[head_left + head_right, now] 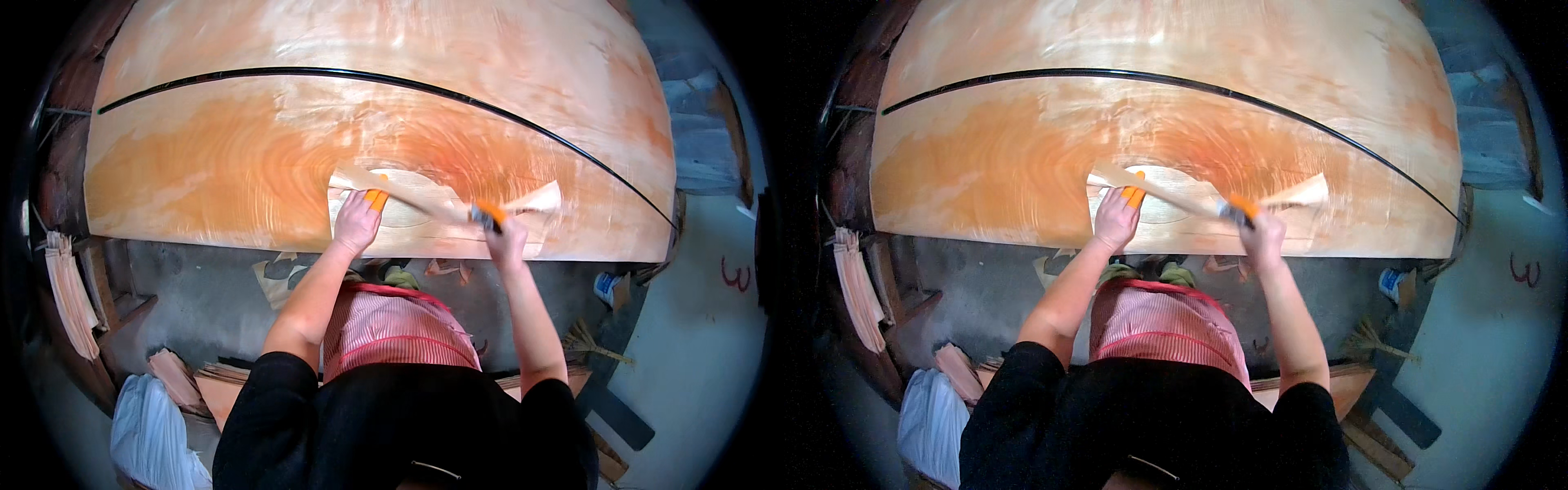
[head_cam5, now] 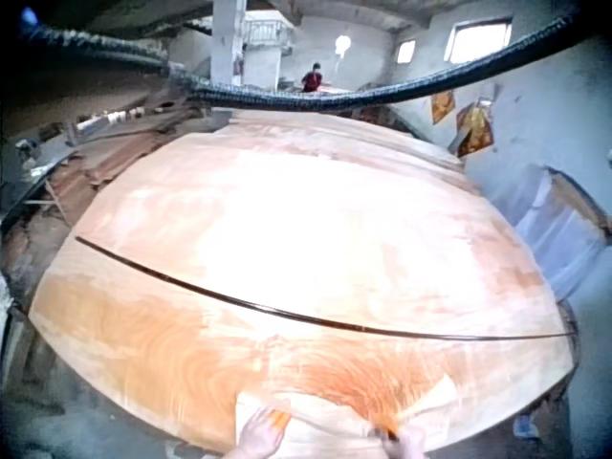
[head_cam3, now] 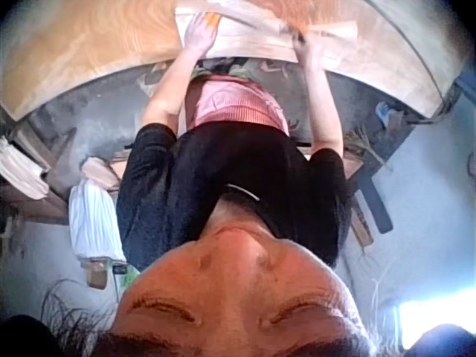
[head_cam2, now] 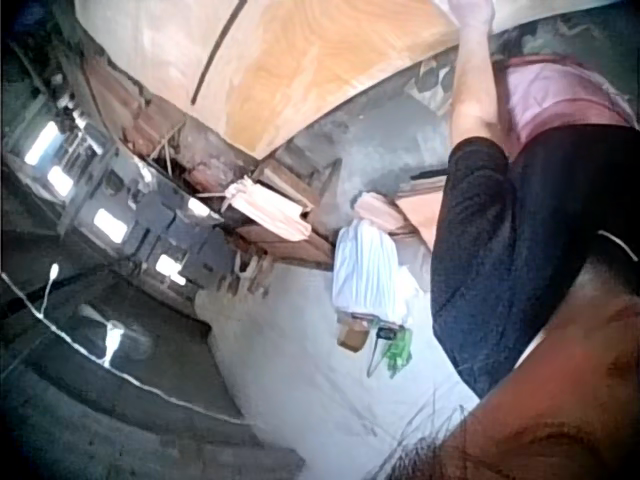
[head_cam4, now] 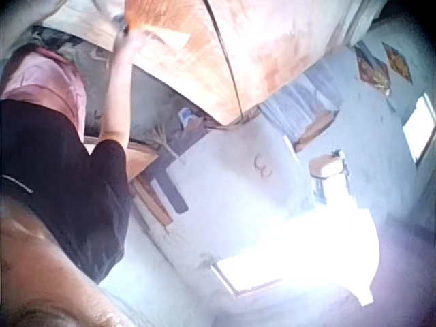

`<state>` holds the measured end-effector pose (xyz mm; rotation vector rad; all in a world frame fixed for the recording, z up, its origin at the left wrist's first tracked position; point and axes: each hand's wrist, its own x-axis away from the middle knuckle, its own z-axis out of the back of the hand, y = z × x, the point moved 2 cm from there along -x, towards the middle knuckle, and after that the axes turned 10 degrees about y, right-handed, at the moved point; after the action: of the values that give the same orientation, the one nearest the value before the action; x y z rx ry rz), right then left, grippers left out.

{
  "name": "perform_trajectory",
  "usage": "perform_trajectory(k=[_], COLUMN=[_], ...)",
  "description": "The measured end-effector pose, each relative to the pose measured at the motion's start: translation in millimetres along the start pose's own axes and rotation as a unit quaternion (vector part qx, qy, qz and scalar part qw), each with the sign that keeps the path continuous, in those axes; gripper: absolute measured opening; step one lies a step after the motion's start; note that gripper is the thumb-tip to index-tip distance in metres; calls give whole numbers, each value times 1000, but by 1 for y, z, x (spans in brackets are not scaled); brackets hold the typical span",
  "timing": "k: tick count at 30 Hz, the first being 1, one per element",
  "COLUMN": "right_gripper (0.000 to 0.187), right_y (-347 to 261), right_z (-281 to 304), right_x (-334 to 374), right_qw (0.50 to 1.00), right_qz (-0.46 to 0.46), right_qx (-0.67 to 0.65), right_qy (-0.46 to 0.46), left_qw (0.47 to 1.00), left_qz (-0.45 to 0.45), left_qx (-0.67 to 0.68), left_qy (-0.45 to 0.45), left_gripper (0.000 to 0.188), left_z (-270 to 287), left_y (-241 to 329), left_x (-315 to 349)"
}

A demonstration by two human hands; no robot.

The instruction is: The person repairs a large wooden panel by cutting a thin veneer patch to fit a hole, applying glue, and pressing it into place. They then apply a finish to the panel using a brush and handle the large sheet by lifting and moving it.

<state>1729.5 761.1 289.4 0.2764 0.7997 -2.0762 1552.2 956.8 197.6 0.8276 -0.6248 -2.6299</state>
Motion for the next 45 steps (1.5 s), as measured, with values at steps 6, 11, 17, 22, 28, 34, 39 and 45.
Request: perform_trajectory(k=[6,11,17,22,28,34,39,45], right_gripper=[36,31,27,31,43,28,17,17], right_y=[-98,-145,-150,-141,-119,-58,1,19], right_z=[54,67,81,80,69,43,-22,-73], right_x=[65,90,138,187,200,134,56,14], right_qw=[992,981,964,915,901,955,967,984], right_qz=[-30,-118,-232,-338,-419,-287,-252,-159], right_qx=[-60,-62,-49,59,21,48,34,29], right_qy=[-103,-137,-117,-210,-110,59,6,-71], left_qw=[988,991,993,990,991,984,979,978], left_qz=[141,120,-55,-76,-74,-88,-69,-59], left_qx=[70,63,-52,-69,-57,-96,-123,-128], left_qy=[9,-1,-88,-94,-96,-123,-150,-154], left_gripper=[39,42,48,51,49,48,47,50], left_z=[-5,-2,9,12,22,20,14,10], left_y=[-4,-3,0,5,14,19,20,20], left_x=[6,5,-5,-12,-15,-16,-14,-16])
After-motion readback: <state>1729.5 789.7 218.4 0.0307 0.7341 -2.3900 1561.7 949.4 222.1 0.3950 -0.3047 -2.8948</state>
